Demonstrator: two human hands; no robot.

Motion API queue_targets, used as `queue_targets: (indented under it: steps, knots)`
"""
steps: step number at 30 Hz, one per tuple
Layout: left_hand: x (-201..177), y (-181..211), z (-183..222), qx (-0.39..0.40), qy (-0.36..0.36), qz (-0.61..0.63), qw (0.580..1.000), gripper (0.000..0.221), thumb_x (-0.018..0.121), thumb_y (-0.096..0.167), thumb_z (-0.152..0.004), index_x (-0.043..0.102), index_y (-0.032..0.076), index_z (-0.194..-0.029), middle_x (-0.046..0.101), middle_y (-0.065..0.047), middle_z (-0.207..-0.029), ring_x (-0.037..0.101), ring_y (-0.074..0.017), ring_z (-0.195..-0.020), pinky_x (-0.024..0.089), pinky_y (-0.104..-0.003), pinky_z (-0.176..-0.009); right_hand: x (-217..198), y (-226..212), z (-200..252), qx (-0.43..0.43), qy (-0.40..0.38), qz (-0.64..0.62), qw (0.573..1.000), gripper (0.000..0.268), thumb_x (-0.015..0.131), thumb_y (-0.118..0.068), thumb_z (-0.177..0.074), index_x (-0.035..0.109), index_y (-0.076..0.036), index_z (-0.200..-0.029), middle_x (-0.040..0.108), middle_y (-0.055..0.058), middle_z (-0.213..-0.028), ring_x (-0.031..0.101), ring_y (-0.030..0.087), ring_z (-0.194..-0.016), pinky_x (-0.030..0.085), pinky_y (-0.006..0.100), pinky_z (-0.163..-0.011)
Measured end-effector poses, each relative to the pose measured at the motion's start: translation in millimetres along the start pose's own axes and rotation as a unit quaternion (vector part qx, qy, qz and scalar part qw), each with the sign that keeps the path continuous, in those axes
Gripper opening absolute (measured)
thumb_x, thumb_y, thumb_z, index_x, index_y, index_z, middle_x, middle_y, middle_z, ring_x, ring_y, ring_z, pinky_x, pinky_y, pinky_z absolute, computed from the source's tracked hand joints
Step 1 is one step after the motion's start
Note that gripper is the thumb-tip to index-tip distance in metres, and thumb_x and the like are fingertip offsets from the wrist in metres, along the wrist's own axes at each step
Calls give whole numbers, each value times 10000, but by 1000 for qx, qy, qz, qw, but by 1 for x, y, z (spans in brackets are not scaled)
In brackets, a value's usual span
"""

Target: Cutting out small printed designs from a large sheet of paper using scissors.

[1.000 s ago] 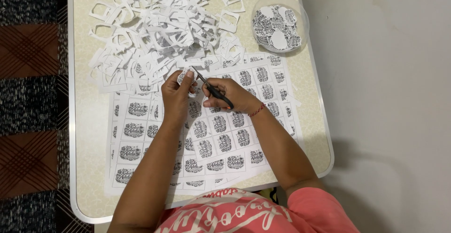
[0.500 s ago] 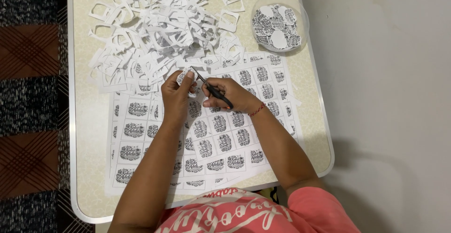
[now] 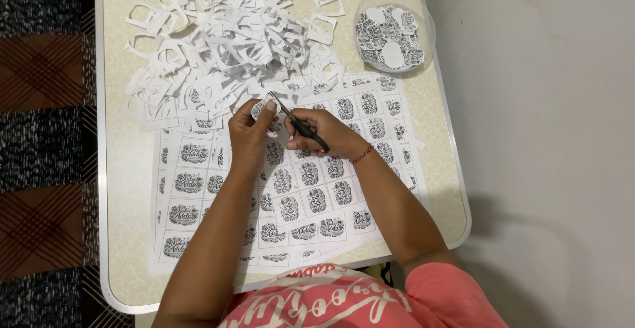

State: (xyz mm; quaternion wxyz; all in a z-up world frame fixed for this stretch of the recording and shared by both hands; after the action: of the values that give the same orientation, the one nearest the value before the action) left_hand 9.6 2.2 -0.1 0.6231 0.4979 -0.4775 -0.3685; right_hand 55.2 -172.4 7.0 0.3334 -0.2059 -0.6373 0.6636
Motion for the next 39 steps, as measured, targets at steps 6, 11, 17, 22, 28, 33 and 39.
queue_targets:
  steps: [6,11,17,22,28,33,39]
  knots:
    - [-3,-7,-3,-6,2,3,1000,143,700,234,-1016,710,107,-951,659,-47,-745,568,-77,-650,533,-219,-630,2,-2,-1,-4,-1,3,1000,257,855,-45,-799,646,-19,-948,641,93,-628,552,79,-408,410,169,-373]
    - [-3,-9,-3,-6,8,9,1000,135,711,232,-1009,710,110,-950,665,-45,-753,582,-76,-657,537,-219,-633,3,-3,0,-5,3,5,1000,252,851,-40,-801,647,-17,-947,641,95,-630,556,85,-413,416,174,-383]
    - [-3,-7,-2,-6,10,3,1000,168,691,277,-1021,693,113,-985,645,-42,-777,563,-77,-666,538,-210,-630,4,-6,1,-4,6,17,1000,254,858,-55,-802,646,-26,-937,635,85,-633,545,78,-418,418,168,-410]
    - [-1,-6,-2,-2,14,10,1000,164,685,270,-1026,685,113,-981,636,-31,-781,565,-68,-671,535,-202,-627,5,-6,2,0,10,12,1000,256,860,-50,-798,641,-31,-930,628,75,-624,537,69,-420,415,164,-411]
    - [-2,-11,-5,3,18,11,1000,169,665,265,-1037,682,118,-956,634,-37,-772,570,-82,-640,493,-208,-594,-2,6,-1,-19,17,-13,1000,251,837,-40,-817,629,-15,-956,644,109,-640,554,92,-398,408,173,-336]
    - [-11,-40,-14,-8,22,20,1000,239,541,293,-1086,668,138,-957,640,-42,-774,571,-92,-634,434,-209,-570,-9,-5,-3,-113,44,-93,988,337,809,-178,-838,634,-1,-1064,676,154,-790,667,165,-484,510,226,-373]
    - [-8,-36,-14,33,7,-17,999,267,567,255,-1088,707,90,-933,593,-45,-789,563,-109,-640,483,-242,-602,2,-13,3,-100,49,-84,990,400,802,-192,-824,669,8,-1145,689,145,-694,682,173,-509,536,222,-379]
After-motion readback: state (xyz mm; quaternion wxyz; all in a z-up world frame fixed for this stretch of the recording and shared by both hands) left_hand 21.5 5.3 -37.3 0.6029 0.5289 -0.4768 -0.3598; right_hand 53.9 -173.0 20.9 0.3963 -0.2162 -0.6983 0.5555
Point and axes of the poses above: each hand's wrist, its own z-axis away from the middle knuckle, its own x-axis out of the palm, y = z × x, the point moved 1 cm from there along -z, towards the middle knuckle
